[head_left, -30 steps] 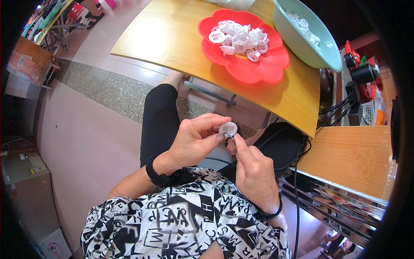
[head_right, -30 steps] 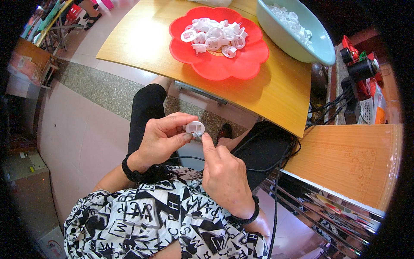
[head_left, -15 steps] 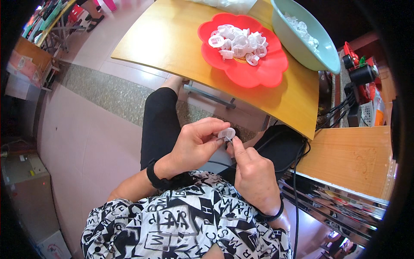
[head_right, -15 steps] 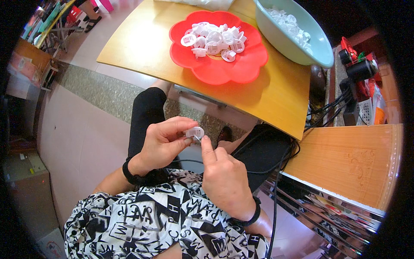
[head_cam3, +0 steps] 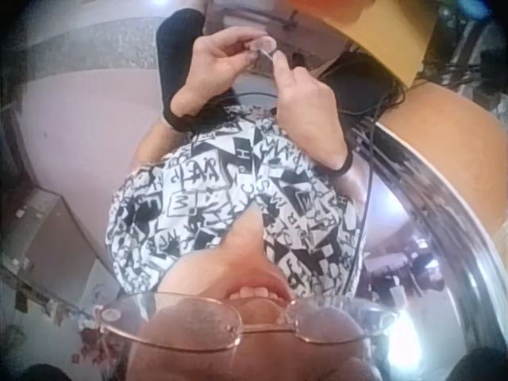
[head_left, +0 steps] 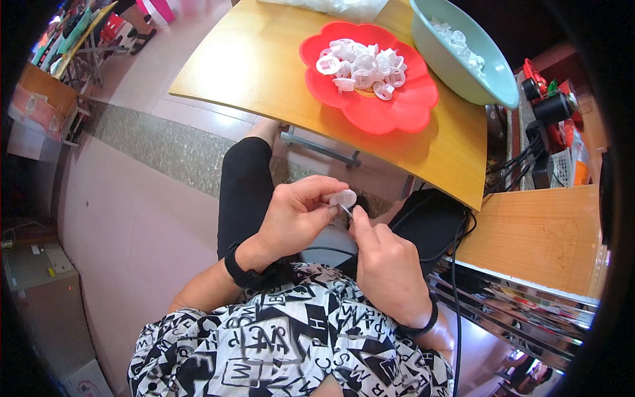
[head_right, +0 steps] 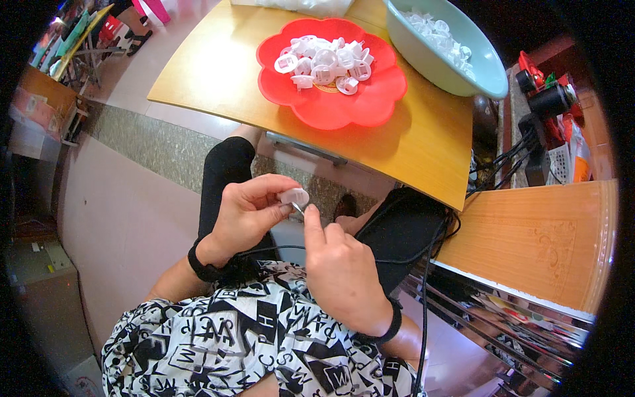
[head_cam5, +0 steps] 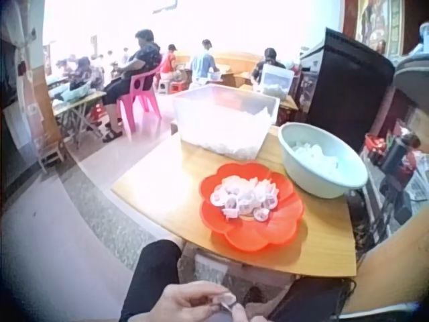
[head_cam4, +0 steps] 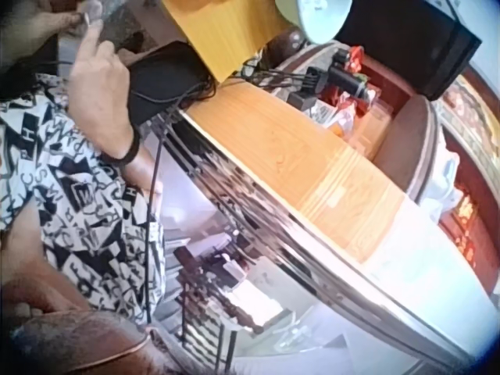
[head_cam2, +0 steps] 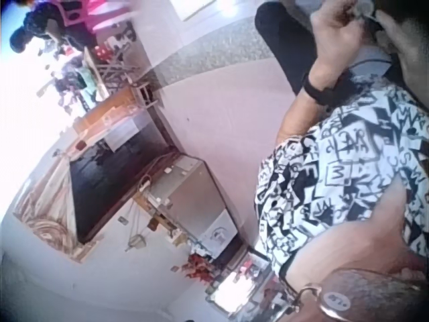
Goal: Trimming excess material from white plastic shoe components using scissors.
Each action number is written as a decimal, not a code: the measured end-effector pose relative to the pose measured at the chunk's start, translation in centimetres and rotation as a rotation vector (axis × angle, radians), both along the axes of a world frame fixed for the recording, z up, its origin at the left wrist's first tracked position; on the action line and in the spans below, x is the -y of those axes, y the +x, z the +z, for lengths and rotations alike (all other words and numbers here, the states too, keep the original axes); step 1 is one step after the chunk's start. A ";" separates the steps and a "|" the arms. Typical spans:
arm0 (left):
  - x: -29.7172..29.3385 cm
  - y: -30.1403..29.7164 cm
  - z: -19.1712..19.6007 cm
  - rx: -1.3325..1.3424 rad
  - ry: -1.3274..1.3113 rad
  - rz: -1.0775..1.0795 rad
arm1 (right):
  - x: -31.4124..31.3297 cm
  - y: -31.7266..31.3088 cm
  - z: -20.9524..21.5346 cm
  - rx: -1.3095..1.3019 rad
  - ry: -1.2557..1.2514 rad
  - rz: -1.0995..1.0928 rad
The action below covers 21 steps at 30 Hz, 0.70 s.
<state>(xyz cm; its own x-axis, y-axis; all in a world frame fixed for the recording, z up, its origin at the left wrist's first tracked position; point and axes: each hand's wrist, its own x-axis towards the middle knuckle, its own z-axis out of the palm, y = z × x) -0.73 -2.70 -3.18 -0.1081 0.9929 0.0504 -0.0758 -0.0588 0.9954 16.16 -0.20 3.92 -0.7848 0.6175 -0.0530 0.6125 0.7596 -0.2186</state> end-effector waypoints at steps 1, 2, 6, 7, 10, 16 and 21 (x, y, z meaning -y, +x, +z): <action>-0.2 -0.1 0.0 0.203 -0.057 0.004 | 0.2 0.2 0.1 -0.122 -0.097 -0.083; -0.4 -0.3 0.1 0.199 -0.055 0.004 | 0.3 0.3 0.2 -0.244 -0.194 -0.166; -0.1 -0.3 0.5 0.285 -0.110 -0.022 | 0.5 0.8 0.2 -0.320 -0.295 -0.249; -0.1 -0.2 0.5 0.292 -0.103 -0.018 | 0.5 0.7 0.1 -0.340 -0.324 -0.246; 0.0 0.0 0.4 0.284 -0.068 -0.012 | 0.4 0.7 -0.7 -0.409 -0.338 -0.221; 0.0 0.3 -0.2 0.209 0.030 -0.011 | 0.1 0.3 -1.4 -0.432 -0.359 -0.212; 0.1 -0.2 0.0 -0.106 0.159 -0.030 | -0.5 0.2 -2.0 -0.465 -0.396 -0.184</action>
